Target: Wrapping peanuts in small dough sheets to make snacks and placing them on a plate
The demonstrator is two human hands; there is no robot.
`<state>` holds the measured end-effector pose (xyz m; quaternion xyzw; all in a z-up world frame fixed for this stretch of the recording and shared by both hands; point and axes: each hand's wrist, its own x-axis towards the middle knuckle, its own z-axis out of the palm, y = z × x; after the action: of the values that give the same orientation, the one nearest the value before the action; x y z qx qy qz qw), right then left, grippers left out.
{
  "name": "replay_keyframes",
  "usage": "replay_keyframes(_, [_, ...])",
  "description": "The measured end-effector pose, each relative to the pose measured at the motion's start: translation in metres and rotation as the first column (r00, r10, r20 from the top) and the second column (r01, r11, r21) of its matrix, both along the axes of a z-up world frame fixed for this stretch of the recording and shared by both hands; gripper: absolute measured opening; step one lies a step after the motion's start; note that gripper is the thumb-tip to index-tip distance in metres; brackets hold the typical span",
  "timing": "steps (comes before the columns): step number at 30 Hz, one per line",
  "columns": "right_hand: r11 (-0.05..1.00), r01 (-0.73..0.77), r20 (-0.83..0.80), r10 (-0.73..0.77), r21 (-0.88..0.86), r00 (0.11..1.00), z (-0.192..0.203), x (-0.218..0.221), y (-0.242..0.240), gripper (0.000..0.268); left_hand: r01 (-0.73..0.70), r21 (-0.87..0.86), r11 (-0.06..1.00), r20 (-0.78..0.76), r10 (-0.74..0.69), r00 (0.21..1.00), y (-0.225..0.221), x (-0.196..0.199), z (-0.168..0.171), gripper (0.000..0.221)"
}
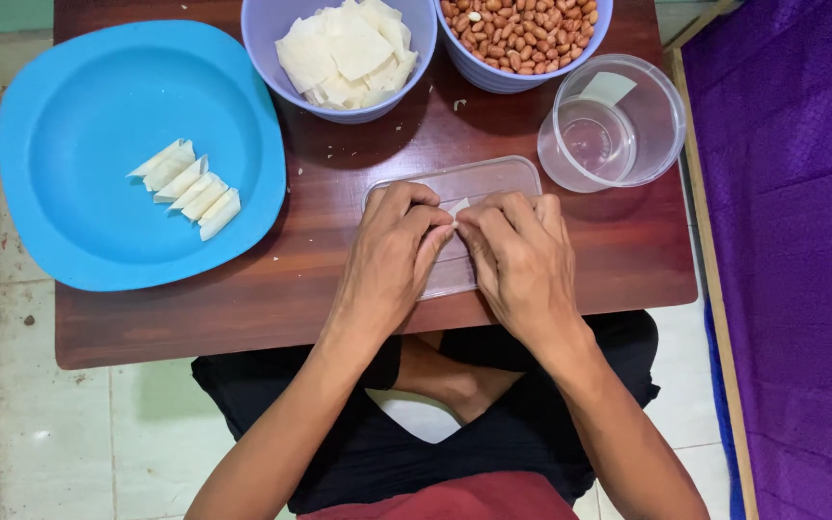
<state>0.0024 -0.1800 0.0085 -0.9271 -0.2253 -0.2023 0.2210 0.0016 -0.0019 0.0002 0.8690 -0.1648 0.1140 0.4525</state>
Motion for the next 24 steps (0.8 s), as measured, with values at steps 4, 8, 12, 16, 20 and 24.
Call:
replay_keyframes(4, [0.999, 0.018, 0.017, -0.018, -0.032, 1.0, 0.004, -0.004, 0.0, 0.007, -0.002, 0.001, 1.0, 0.0, 0.002, 1.0, -0.001, -0.001, 0.001, 0.013])
replay_keyframes(8, [1.0, 0.006, -0.009, -0.006, -0.029, 1.0, 0.008, -0.001, 0.0, 0.006, -0.003, 0.01, 1.0, 0.015, 0.002, 1.0, 0.0, 0.0, 0.0, 0.012])
replay_keyframes(12, [0.999, -0.027, -0.005, 0.027, 0.022, 1.0, 0.008, -0.001, 0.0, 0.005, 0.048, -0.091, 0.995, 0.048, -0.044, 0.998, 0.003, 0.0, 0.007, 0.018])
replay_keyframes(16, [0.949, -0.117, -0.073, 0.144, 0.294, 0.987, 0.017, -0.004, 0.002, 0.006, 0.085, -0.258, 0.962, 0.055, -0.073, 0.996, 0.008, -0.003, 0.018, 0.025])
replay_keyframes(20, [0.818, -0.075, -0.139, 0.186, 0.57, 0.973, 0.015, -0.005, 0.005, 0.009, 0.047, -0.469, 0.882, -0.053, -0.081, 0.995, 0.005, -0.006, 0.013, 0.018])
replay_keyframes(24, [0.661, -0.016, -0.22, 0.272, 0.75, 0.937, 0.003, -0.005, 0.008, 0.013, -0.012, -0.61, 0.792, -0.068, -0.037, 0.997, -0.001, -0.009, 0.013, 0.009])
